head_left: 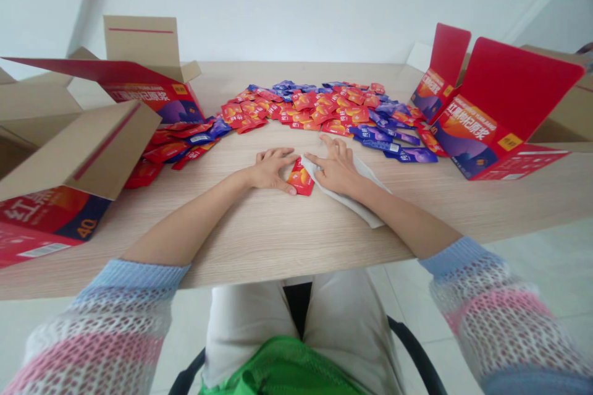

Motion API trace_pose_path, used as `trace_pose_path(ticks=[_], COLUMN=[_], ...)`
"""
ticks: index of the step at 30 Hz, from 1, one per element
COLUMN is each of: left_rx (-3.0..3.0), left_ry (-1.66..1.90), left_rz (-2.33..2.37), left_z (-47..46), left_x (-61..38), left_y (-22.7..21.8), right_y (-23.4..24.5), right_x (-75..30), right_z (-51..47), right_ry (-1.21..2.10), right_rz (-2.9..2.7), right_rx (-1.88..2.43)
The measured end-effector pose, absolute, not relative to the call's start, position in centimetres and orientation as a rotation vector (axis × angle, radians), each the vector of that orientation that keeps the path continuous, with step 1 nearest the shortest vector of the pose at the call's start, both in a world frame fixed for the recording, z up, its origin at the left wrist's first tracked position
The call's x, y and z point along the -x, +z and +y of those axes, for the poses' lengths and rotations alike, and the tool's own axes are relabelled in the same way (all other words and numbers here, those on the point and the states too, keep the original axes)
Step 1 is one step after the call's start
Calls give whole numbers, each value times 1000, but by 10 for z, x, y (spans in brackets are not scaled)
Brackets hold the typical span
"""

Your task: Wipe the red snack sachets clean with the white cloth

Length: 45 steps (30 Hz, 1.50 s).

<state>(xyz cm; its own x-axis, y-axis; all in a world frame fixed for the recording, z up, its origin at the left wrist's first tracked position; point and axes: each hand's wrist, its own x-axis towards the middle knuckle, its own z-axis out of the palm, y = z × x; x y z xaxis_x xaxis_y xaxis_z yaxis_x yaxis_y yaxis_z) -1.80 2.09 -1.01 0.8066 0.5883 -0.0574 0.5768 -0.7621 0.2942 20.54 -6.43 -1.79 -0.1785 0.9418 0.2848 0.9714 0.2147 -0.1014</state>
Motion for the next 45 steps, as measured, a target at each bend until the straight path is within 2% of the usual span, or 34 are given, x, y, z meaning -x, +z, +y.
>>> trace_pose_path(ticks=[21,29,35,40,45], left_rx=[-2795,-2792,-2764,-2752,-2768], left_ry=[33,84,135,133,144], left_rz=[937,970,1027,1033,1012], left_z=[22,19,13,11,10], left_x=[17,16,12,12,13], left_y=[-16,-19,-15,-13,-12], right_y=[-13,-16,-25,-18,-12], right_x=[-186,-187,-200,-211,-213], right_z=[-95,-88,-80,-77,-78], right_ry=[85,62,-95,-274,-228], right_rz=[-2592,-2470,-1950,-1746,-1681], right_rx=[1230,1449,1910,1869,1703])
